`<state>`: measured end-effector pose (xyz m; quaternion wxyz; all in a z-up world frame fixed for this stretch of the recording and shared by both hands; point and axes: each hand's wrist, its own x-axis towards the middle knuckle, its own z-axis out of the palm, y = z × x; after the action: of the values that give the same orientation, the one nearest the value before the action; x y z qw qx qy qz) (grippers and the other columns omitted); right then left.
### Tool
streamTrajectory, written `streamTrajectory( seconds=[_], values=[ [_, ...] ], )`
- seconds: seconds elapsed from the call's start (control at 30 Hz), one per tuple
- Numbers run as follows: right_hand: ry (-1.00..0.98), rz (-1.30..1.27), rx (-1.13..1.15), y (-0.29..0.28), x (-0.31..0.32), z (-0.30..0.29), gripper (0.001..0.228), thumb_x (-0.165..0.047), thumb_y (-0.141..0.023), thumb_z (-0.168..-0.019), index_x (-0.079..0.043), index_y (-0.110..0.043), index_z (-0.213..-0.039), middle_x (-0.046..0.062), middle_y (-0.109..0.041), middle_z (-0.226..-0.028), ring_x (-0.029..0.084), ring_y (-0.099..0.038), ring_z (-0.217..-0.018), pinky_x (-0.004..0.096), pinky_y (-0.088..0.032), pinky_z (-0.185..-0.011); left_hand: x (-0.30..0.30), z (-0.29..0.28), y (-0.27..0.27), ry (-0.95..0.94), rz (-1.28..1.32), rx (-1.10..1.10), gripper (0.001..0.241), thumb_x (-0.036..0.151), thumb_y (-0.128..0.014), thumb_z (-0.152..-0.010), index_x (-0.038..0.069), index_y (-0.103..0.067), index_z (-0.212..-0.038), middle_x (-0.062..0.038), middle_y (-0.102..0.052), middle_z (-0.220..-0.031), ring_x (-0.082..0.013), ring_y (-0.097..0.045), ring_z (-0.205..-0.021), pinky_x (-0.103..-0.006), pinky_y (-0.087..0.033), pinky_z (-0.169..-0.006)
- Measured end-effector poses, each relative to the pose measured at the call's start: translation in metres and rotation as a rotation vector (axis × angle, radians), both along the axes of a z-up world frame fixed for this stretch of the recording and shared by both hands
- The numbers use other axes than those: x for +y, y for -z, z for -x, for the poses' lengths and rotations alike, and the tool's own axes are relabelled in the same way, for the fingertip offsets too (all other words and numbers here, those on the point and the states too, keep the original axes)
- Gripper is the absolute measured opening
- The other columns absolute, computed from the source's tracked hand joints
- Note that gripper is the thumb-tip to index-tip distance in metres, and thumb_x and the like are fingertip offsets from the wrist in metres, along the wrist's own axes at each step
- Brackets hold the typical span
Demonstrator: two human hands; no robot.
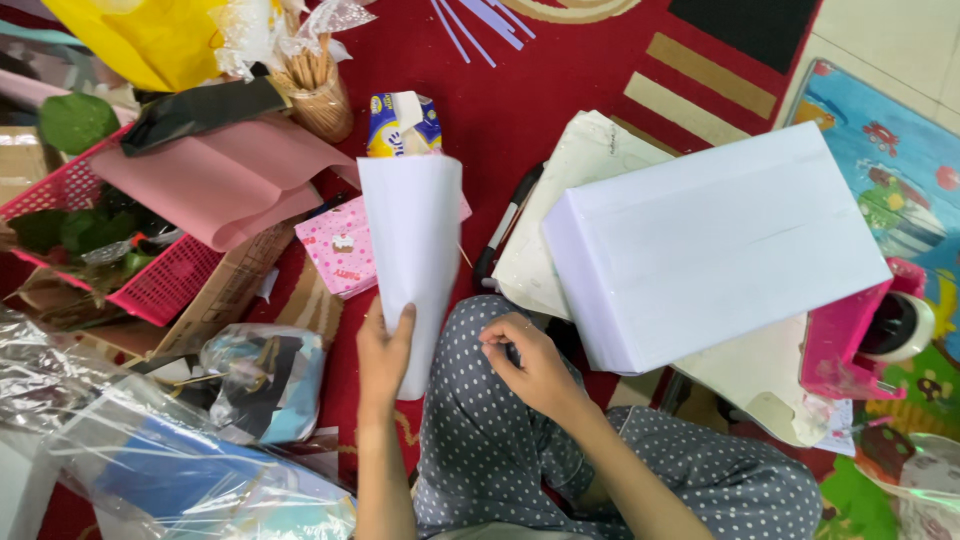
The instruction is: The person wraps a rectangular white box by folding large sheets of white paper over it and securing the edges using a tape dispenser. The person turns the box over and folds multiple layers of paper around the sides.
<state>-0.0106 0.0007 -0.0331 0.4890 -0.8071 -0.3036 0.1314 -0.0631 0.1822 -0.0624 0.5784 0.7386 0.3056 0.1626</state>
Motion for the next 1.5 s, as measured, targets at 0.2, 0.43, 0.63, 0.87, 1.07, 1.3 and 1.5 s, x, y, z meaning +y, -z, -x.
streamTrajectory(
  seconds=[0.2, 0.43, 0.63, 0.87, 1.07, 1.3, 1.5],
  values=[
    [-0.058, -0.18, 0.591, -0.01, -0.007, 0.011, 0.042, -0.035, -0.043, -0.097, 0.001, -0.061, -0.107, 0.018, -0.063, -0.099, 0.023, -0.059, -0.099, 0.043, -0.051, -0.086, -0.03, 0.011, -0.1, -0.144, 0.017, -0.367, 0.034, 0.013, -0.065, -0.084, 0.001, -0.055, -0.114, -0.012, -0.057, -0.092, -0.0169, -0.054, -0.083, -0.0342, -0.048, -0.08],
    [-0.123, -0.836, 0.94, -0.035, -0.044, 0.024, 0.078, -0.053, -0.066, -0.078, 0.009, -0.045, -0.12, 0.022, -0.058, -0.109, 0.036, -0.061, -0.091, 0.047, -0.051, -0.08, -0.097, -0.002, -0.063, -0.372, 0.055, -0.79, 0.06, 0.021, -0.056, -0.089, -0.004, -0.026, -0.136, -0.024, -0.037, -0.139, -0.0315, -0.041, -0.127, -0.0428, -0.036, -0.11],
    [0.195, -0.683, 0.326, -0.073, -0.099, 0.018, 0.052, -0.013, -0.06, -0.088, 0.0, -0.037, -0.133, 0.011, -0.056, -0.12, 0.022, -0.055, -0.111, 0.037, -0.047, -0.099, -0.134, -0.002, -0.048, -0.004, 0.516, -0.787, 0.038, 0.009, -0.063, -0.084, -0.002, -0.052, -0.118, -0.016, -0.06, -0.117, -0.0254, -0.058, -0.111, -0.038, -0.044, -0.103],
    [0.626, -0.238, 0.191, -0.107, -0.176, -0.044, 0.045, -0.011, -0.051, -0.084, -0.007, -0.039, -0.128, 0.003, -0.047, -0.088, 0.01, -0.044, -0.063, 0.021, -0.042, -0.053, -0.108, -0.047, -0.077, -0.024, 0.751, -0.589, 0.064, 0.017, -0.063, -0.078, 0.0, -0.037, -0.135, -0.013, -0.051, -0.128, -0.0241, -0.052, -0.116, -0.0349, -0.044, -0.1],
    [0.736, -0.191, -0.062, -0.156, -0.207, -0.1, 0.032, -0.002, -0.046, -0.09, -0.012, -0.039, -0.119, -0.001, -0.051, -0.086, 0.007, -0.044, -0.069, 0.019, -0.041, -0.06, -0.103, -0.08, -0.109, 0.193, 0.544, -0.634, 0.012, 0.017, -0.062, -0.087, 0.011, -0.052, -0.081, 0.005, -0.054, -0.078, -0.0037, -0.047, -0.073, -0.0185, -0.038, -0.069],
    [0.531, -0.374, -0.435, -0.15, -0.246, -0.156, 0.044, -0.003, -0.055, -0.106, -0.005, -0.036, -0.147, 0.012, -0.052, -0.102, 0.02, -0.051, -0.082, 0.031, -0.052, -0.076, -0.111, -0.089, -0.138, 0.402, 0.023, -0.883, 0.013, 0.02, -0.059, -0.09, 0.008, -0.054, -0.086, -0.012, -0.047, -0.126, -0.0248, -0.038, -0.129, -0.0396, -0.034, -0.107],
    [0.831, -0.164, -0.178, -0.091, -0.252, -0.184, 0.026, -0.008, -0.064, -0.09, -0.01, -0.059, -0.116, -0.007, -0.049, -0.074, 0.004, -0.047, -0.069, 0.017, -0.041, -0.068, -0.129, -0.102, -0.096, 0.287, -0.057, -0.54, 0.02, 0.014, -0.06, -0.086, 0.011, -0.051, -0.069, -0.014, -0.04, -0.141, -0.0315, -0.033, -0.136, -0.0472, -0.024, -0.112]
  ],
)
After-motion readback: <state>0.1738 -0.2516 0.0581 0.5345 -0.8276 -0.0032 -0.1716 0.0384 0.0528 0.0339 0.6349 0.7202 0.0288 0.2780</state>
